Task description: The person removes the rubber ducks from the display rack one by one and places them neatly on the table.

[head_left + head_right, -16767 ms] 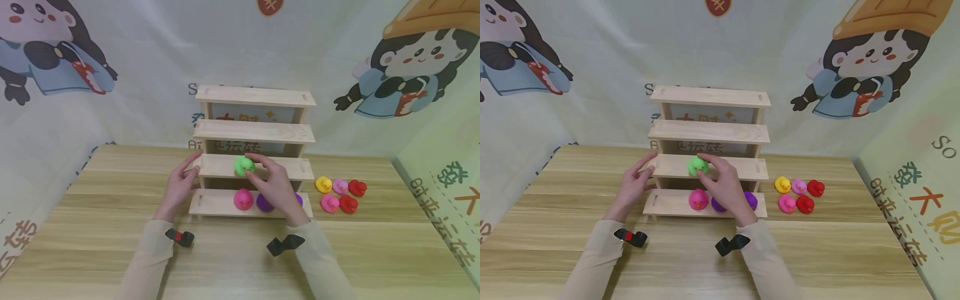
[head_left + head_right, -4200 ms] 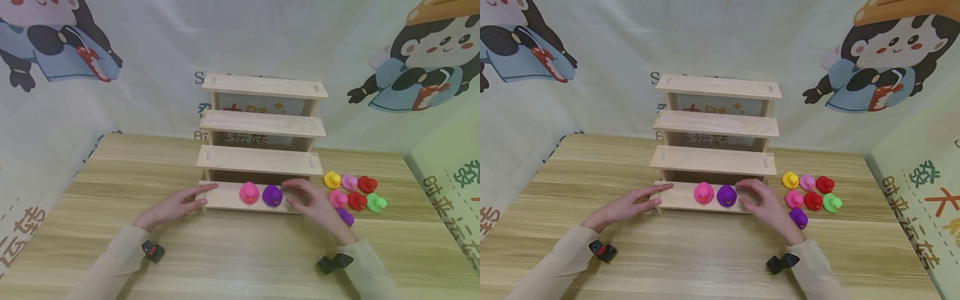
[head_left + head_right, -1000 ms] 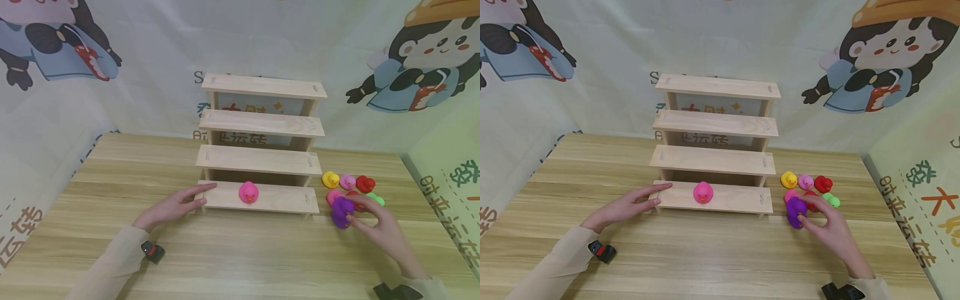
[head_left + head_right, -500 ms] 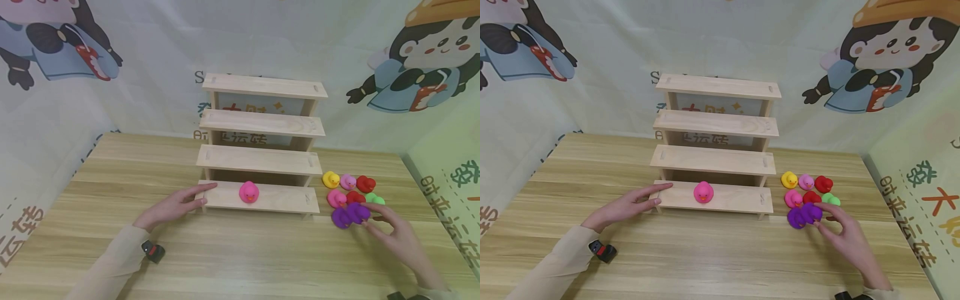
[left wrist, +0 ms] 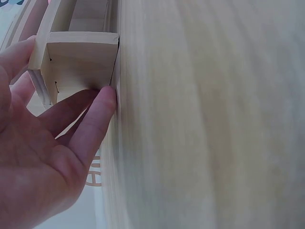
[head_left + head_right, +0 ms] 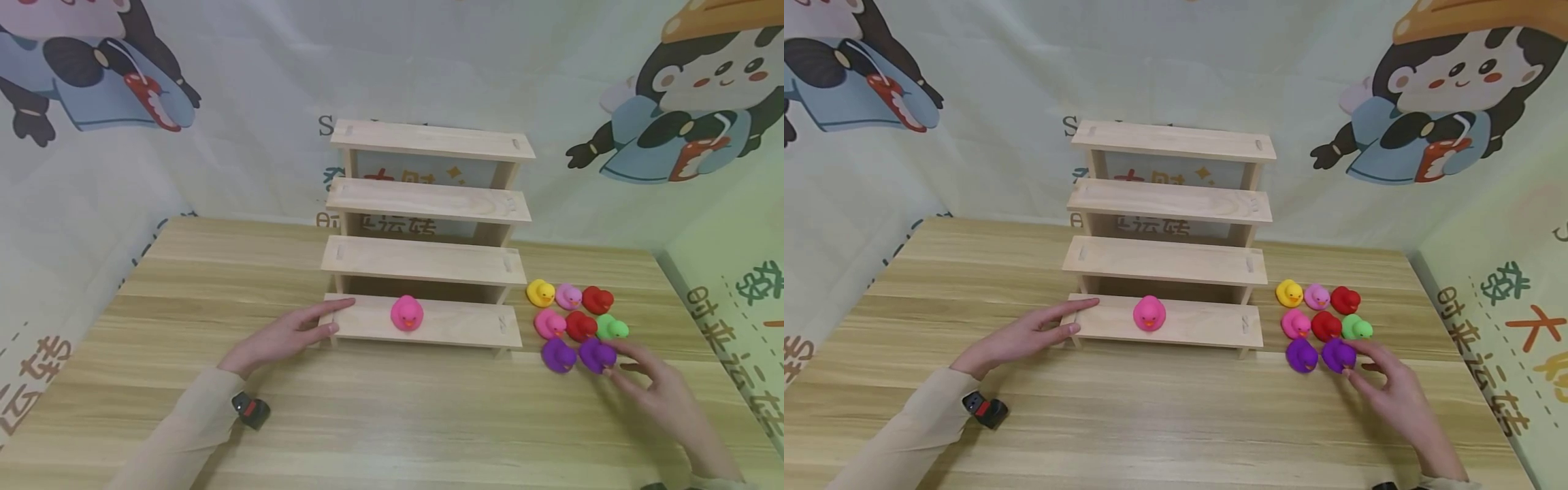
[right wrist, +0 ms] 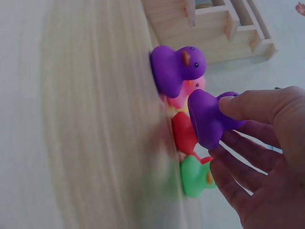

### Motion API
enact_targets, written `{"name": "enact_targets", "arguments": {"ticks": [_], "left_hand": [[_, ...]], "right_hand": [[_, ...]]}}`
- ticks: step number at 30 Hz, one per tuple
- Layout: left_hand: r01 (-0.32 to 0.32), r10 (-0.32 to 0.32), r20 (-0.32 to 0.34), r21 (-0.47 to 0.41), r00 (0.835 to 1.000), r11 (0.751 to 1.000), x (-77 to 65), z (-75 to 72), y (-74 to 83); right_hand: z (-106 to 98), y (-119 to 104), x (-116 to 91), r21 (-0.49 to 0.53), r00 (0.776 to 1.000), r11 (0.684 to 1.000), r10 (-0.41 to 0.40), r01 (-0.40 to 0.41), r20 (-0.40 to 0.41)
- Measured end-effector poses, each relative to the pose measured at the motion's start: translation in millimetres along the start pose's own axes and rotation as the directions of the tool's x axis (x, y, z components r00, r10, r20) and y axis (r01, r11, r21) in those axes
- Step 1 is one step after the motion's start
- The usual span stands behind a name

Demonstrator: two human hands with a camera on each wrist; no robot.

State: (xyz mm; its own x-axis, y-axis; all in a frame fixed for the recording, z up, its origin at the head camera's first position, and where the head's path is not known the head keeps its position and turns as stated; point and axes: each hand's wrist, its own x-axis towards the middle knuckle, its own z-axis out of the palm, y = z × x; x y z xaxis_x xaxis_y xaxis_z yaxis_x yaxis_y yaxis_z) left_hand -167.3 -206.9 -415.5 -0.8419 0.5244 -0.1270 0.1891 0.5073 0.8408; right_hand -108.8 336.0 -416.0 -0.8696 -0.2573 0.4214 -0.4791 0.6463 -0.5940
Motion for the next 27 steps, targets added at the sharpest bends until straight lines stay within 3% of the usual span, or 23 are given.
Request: {"name": "enact_targets", "arguments": {"ticks": [20,27], "left_hand": [[0.004,-0.004,0.002,-0.008,1.000,1.000,2.0,-0.4,-1.0],[0.004,-0.004,0.002,-0.007,1.000,1.000,1.5,0.1,-1.2]], "right_hand": [[3,17,-6,0.024,0.975,0.980,0.191,-0.195,0.114],[1,15,-2,-0.043,0.981,0.982,0.187,-0.184,0.057]]}}
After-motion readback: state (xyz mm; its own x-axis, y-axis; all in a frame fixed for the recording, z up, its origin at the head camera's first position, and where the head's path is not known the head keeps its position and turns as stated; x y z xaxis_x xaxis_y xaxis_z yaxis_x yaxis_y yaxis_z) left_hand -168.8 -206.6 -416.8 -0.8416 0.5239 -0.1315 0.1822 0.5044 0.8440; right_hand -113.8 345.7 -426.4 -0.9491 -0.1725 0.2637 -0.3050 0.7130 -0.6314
